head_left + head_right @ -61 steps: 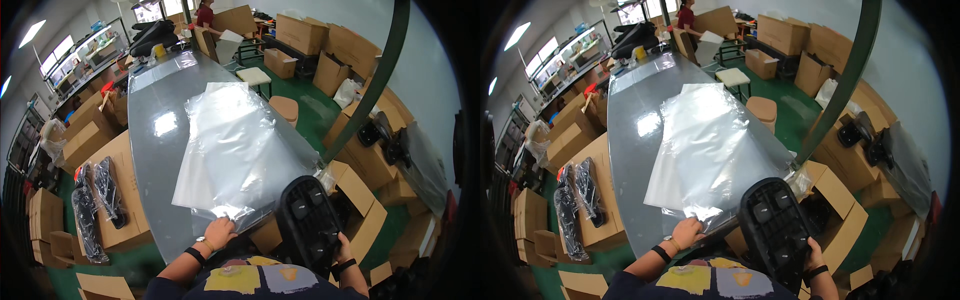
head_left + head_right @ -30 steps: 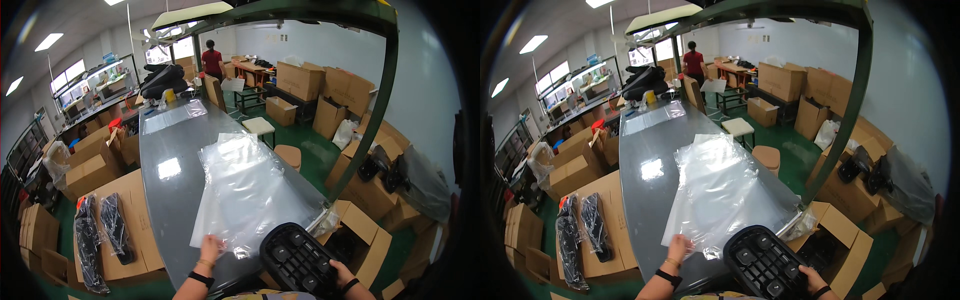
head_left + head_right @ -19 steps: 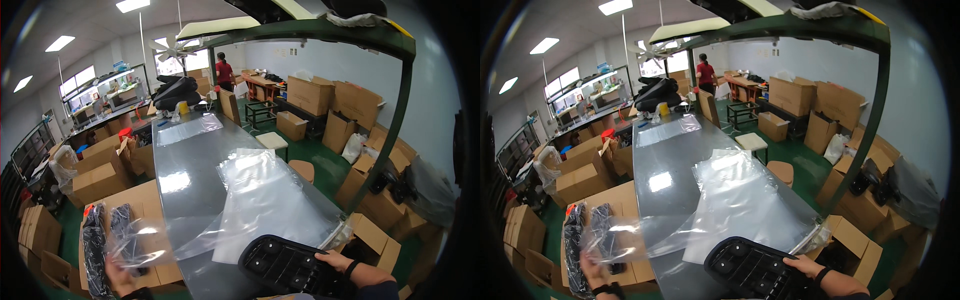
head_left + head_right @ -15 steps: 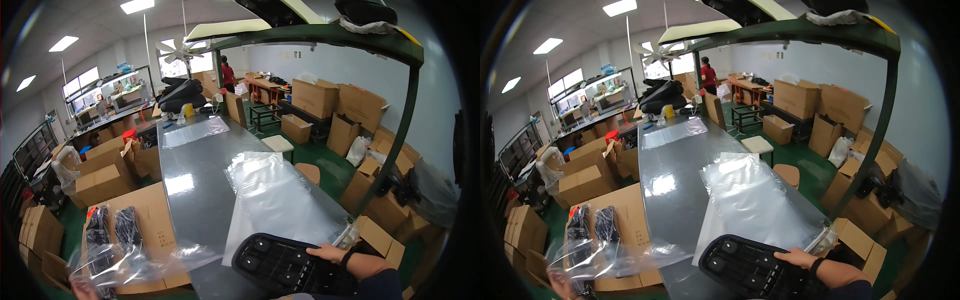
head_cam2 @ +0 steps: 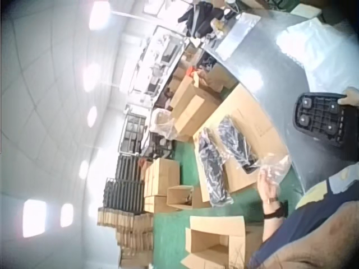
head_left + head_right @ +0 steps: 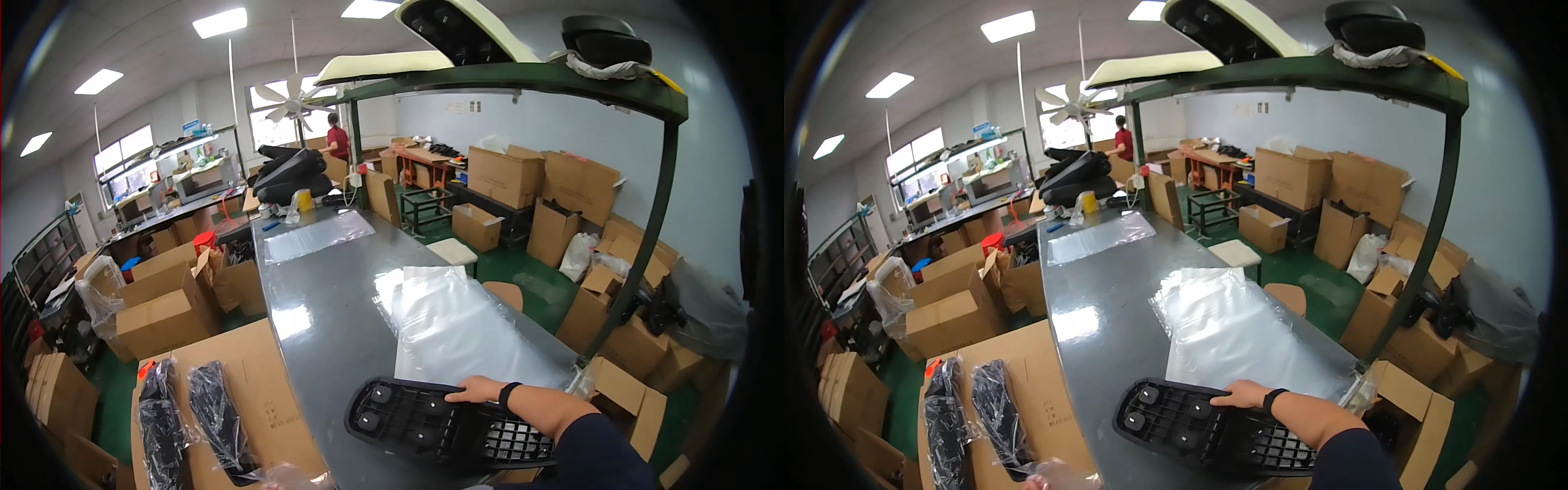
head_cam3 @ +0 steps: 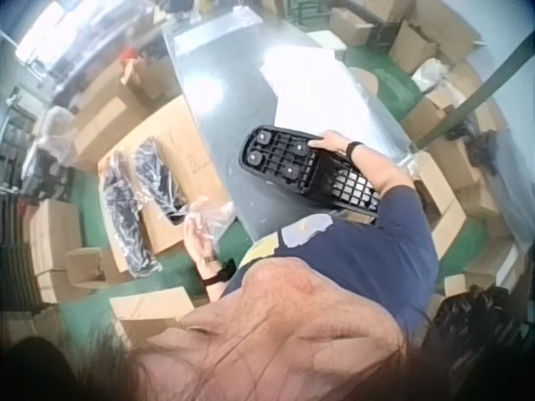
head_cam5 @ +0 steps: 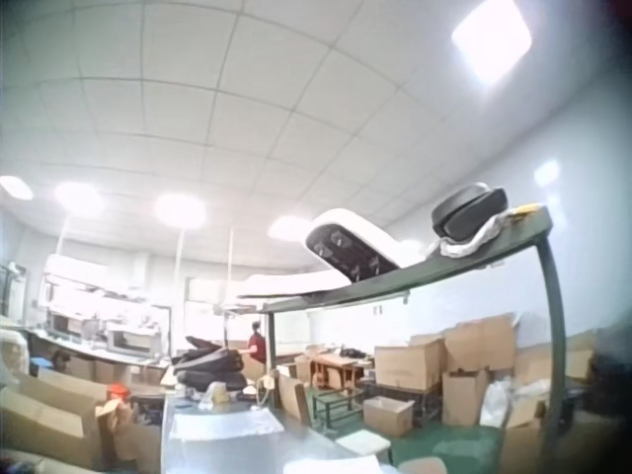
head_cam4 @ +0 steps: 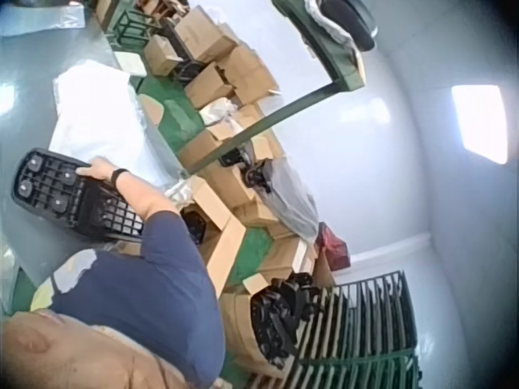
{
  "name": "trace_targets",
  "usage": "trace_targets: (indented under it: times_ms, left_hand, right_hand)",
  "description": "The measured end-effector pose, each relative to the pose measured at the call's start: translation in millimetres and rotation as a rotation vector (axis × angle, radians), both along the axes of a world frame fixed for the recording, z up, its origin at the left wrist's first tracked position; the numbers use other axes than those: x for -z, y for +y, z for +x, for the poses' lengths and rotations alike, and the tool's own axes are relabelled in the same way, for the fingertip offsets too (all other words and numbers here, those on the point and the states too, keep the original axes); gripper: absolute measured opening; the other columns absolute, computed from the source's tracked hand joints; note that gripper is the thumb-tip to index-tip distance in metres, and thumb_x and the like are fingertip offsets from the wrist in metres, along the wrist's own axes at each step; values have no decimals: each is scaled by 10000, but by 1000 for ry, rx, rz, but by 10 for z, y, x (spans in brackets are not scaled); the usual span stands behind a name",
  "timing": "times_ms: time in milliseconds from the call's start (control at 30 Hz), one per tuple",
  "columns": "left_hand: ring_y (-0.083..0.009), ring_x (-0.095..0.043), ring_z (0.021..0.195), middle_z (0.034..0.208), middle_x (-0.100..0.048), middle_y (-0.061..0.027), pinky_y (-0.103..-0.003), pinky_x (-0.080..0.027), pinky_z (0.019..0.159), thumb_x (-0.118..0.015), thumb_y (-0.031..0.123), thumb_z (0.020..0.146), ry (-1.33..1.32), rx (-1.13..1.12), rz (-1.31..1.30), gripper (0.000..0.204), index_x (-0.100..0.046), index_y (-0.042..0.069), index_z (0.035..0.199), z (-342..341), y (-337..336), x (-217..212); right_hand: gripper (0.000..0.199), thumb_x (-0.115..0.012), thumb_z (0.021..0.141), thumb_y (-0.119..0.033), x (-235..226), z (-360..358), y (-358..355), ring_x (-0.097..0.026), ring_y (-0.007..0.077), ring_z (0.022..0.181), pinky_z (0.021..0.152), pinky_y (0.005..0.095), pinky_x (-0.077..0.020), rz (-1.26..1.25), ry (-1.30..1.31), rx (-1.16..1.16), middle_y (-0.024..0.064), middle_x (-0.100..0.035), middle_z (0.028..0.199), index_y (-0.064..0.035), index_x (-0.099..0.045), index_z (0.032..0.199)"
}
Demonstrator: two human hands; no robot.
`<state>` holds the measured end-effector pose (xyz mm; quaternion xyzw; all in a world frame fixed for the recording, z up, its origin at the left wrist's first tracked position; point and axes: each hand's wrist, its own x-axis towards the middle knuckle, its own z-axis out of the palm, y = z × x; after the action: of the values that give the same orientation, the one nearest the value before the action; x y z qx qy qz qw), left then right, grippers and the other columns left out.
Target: The person repeatedly picks up black bicycle seats, wraps each in a clear plastic bag, and places the wrapped units into a cardboard box. The process is repeated multiple times with consistent handling of the seats and bags.
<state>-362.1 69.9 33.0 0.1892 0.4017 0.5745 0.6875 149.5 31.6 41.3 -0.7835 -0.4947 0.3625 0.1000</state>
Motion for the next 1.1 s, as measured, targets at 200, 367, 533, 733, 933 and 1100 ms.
trace_targets:
  times_ms: [200, 367, 533, 733, 933, 1100]
  left_hand:
    - [-108, -544, 692, 858, -577, -16, -255, -482, 624, -582, 27, 886, 52, 253, 11, 98, -542, 94, 946, 668, 32, -69]
    - [-46, -449, 619, 719, -510, 33, -222, -379, 522, -660, 47, 833, 453, 634, 183, 183, -491, 112, 808, 1443, -131, -306]
    - [-82, -547, 762, 872, -581, -15, -208, -460, 675, -635, 46, 858, 324, 634, 392, 139, -535, 32, 953, 1823, -444, -712]
    - [-140, -598, 861, 958, -618, -66, -248, -499, 768, -546, 33, 919, -49, 709, 102, 93, -564, 47, 1009, 1416, -236, 68]
    - [-220, -608, 882, 977, -637, -121, -372, -502, 843, -524, 105, 923, -408, 248, -82, 157, -569, 15, 1044, 1190, -172, -351]
    - [-207, -615, 825, 901, -630, -74, -353, -509, 807, -415, 199, 959, -473, 88, 153, 254, -581, 20, 1029, 590, 111, -542]
  right_hand:
    - [508, -619, 844, -433, -632, -384, -4, -618, 299, 1030, 884, 355, -478, 360, -61, -273, 150, -653, 1106, -61, -587, 1188]
    - [436, -591, 870, -493, -1018, -1314, -16, -640, 104, 696, 613, 246, -506, 43, 487, -395, 21, -675, 794, -73, -669, 957]
    - [373, -614, 860, -419, -588, -1541, 112, -643, 153, 617, 597, 287, -484, 265, 298, -519, 52, -657, 681, -49, -616, 816]
    - [280, -662, 819, -314, -678, -1656, 255, -607, 170, 538, 520, 303, -441, 375, 466, -551, 31, -620, 589, -62, -570, 739]
    - [214, -627, 763, -309, -650, -1591, 487, -611, 310, 606, 545, 408, -460, 650, 36, -474, 86, -616, 623, -106, -579, 716]
    - [231, -599, 732, -253, -523, -1117, 870, -625, 309, 778, 664, 420, -478, 423, -127, -389, 105, -647, 801, -111, -594, 915]
